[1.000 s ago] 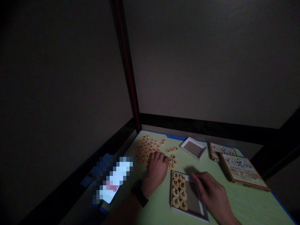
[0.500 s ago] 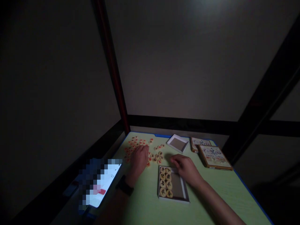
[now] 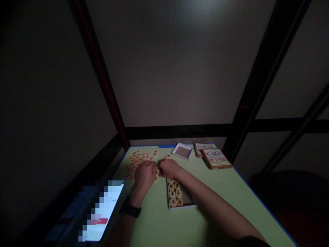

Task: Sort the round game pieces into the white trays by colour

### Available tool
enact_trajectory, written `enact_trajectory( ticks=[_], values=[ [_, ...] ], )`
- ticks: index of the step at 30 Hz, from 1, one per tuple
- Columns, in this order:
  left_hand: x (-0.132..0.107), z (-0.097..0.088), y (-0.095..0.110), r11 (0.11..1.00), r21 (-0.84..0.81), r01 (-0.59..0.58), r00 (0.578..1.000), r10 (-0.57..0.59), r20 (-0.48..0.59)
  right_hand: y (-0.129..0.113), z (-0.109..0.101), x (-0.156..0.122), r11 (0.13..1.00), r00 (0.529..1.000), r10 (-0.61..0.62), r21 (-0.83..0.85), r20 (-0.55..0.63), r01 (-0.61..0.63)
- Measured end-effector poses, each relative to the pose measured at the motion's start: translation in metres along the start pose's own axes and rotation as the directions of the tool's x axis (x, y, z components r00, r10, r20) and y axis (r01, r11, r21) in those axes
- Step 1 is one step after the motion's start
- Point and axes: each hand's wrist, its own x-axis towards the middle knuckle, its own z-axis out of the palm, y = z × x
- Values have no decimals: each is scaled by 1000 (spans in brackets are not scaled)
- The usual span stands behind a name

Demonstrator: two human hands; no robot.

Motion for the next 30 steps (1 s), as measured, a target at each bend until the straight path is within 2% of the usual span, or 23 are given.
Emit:
enact_trajectory(
  ticks=[5, 8, 11, 13, 16, 19, 22, 25, 30],
  values=[
    [1, -2, 2, 1000, -21, 2, 1000, -2, -6, -5, -6, -1, 1000, 1000, -7, -4, 8, 7],
    [1, -4, 3, 999, -44, 16, 999, -17, -36, -4, -18, -17, 1000, 999, 14, 3, -35, -14],
    [-1, -2, 7, 997, -75, -6, 999, 2, -48, 1, -25, -53, 993, 985, 32, 120, -167, -12],
    [-5, 2, 13, 994, -92, -57, 998, 54, -41, 3, -23, -84, 962, 961, 3, 264, -278, 74],
    [-14, 11, 24, 978, -107, -180, 983, 173, -66, 3, -12, -124, 903, 950, -6, 406, -313, 139],
    [-20, 18, 32, 957, -104, -272, 960, 263, -93, 0, -3, -147, 859, 953, 27, 495, -300, 132],
    [-21, 20, 34, 952, -99, -290, 956, 284, -76, -4, 0, -155, 861, 963, 85, 506, -256, 59],
    [-21, 17, 34, 954, -95, -283, 958, 277, -73, -12, 3, -157, 889, 960, 182, 452, -213, -68],
    [-22, 16, 34, 953, -73, -294, 955, 289, -64, -31, 12, -155, 933, 916, 347, 172, -201, -316]
  ],
)
